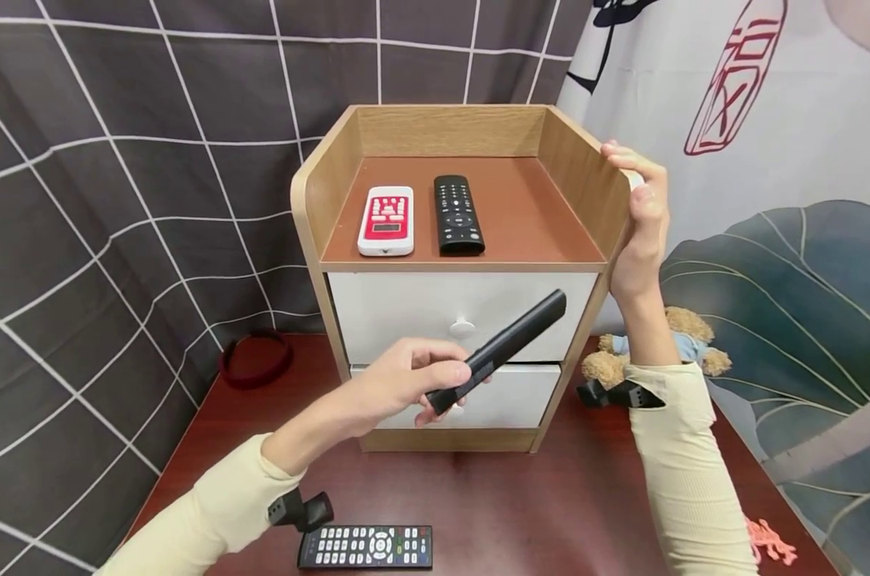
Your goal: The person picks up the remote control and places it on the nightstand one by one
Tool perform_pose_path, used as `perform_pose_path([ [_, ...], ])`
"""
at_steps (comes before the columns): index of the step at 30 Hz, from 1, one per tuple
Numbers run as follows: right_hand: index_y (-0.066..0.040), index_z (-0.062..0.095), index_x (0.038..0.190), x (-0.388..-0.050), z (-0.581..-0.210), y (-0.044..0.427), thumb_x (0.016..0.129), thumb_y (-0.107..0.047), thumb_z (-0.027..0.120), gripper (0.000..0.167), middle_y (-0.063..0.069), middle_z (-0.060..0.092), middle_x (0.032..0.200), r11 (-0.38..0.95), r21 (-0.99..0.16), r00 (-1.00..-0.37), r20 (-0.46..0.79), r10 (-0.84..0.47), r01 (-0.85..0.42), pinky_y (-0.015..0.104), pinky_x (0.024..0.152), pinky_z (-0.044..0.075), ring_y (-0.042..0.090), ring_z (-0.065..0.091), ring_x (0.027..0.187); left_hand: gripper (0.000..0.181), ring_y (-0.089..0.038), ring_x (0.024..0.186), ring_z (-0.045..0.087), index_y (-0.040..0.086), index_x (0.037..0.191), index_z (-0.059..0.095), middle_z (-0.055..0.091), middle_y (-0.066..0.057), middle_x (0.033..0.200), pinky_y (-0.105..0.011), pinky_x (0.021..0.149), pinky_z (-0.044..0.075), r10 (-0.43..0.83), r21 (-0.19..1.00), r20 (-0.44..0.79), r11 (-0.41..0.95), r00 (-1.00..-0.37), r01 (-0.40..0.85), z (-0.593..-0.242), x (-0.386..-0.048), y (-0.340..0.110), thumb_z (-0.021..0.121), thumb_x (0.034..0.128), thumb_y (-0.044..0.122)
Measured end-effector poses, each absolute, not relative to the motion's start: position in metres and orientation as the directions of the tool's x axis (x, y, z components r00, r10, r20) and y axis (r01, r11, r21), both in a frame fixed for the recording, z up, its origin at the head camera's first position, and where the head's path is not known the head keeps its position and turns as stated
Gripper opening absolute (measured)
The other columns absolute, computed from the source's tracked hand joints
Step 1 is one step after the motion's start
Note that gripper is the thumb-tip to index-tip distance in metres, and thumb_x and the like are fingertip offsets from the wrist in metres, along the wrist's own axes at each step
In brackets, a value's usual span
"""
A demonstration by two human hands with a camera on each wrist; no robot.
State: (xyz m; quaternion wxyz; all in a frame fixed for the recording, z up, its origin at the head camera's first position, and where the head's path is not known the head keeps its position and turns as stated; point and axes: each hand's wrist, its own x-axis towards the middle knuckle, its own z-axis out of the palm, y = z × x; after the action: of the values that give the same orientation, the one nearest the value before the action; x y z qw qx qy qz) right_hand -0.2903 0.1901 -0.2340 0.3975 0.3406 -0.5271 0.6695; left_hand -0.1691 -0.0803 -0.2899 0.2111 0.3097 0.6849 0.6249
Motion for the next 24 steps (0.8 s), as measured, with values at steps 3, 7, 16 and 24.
perform_pose_path([
  [3,-0.01,0.064,0.113,-0.29,-0.233,0.19,0.094,-0.03,0.045,0.034,0.008,0.062,0.128,-0.129,-0.432,-0.449,0.876,0.175,-0.893,0.033,0.115,0.027,0.03,0.04,0.137,0.028,-0.011,0.049,0.049,-0.001,0.107,0.064,0.057,-0.001,0.07,-0.023,0.048,0.04,0.66,0.971,0.143,0.051,-0.737,0.235,-0.268,-0.167,-0.079,0.058,0.0952,0.024],
  [7,-0.01,0.065,0.113,-0.29,-0.234,0.19,0.094,-0.031,0.045,0.034,0.007,0.063,0.127,-0.115,-0.428,-0.443,0.878,0.181,-0.896,0.032,0.115,0.027,0.03,0.042,0.137,0.024,-0.013,0.047,0.048,0.003,0.108,0.067,0.058,-0.001,0.073,-0.027,0.047,0.042,0.609,0.941,0.164,0.14,-0.776,0.309,-0.237,-0.162,-0.077,0.062,0.0938,0.022],
  [16,-0.008,0.064,0.113,-0.289,-0.234,0.19,0.094,-0.03,0.044,0.035,0.007,0.063,0.126,-0.116,-0.409,-0.424,0.889,0.173,-0.905,0.034,0.119,0.024,0.03,0.042,0.136,0.024,-0.016,0.057,0.057,0.02,0.109,0.069,0.062,-0.002,0.074,-0.031,0.053,0.046,0.478,0.672,0.305,0.504,-0.824,0.542,-0.156,-0.15,-0.06,0.073,0.0885,0.032],
  [24,-0.009,0.064,0.114,-0.289,-0.235,0.19,0.095,-0.03,0.044,0.034,0.008,0.062,0.128,-0.135,-0.426,-0.444,0.88,0.168,-0.895,0.034,0.117,0.026,0.03,0.041,0.137,0.036,-0.016,0.076,0.061,0.015,0.109,0.056,0.062,0.001,0.087,-0.029,0.064,0.047,0.406,0.25,0.349,0.828,-0.845,0.501,-0.128,-0.184,-0.022,0.065,0.0835,0.039],
])
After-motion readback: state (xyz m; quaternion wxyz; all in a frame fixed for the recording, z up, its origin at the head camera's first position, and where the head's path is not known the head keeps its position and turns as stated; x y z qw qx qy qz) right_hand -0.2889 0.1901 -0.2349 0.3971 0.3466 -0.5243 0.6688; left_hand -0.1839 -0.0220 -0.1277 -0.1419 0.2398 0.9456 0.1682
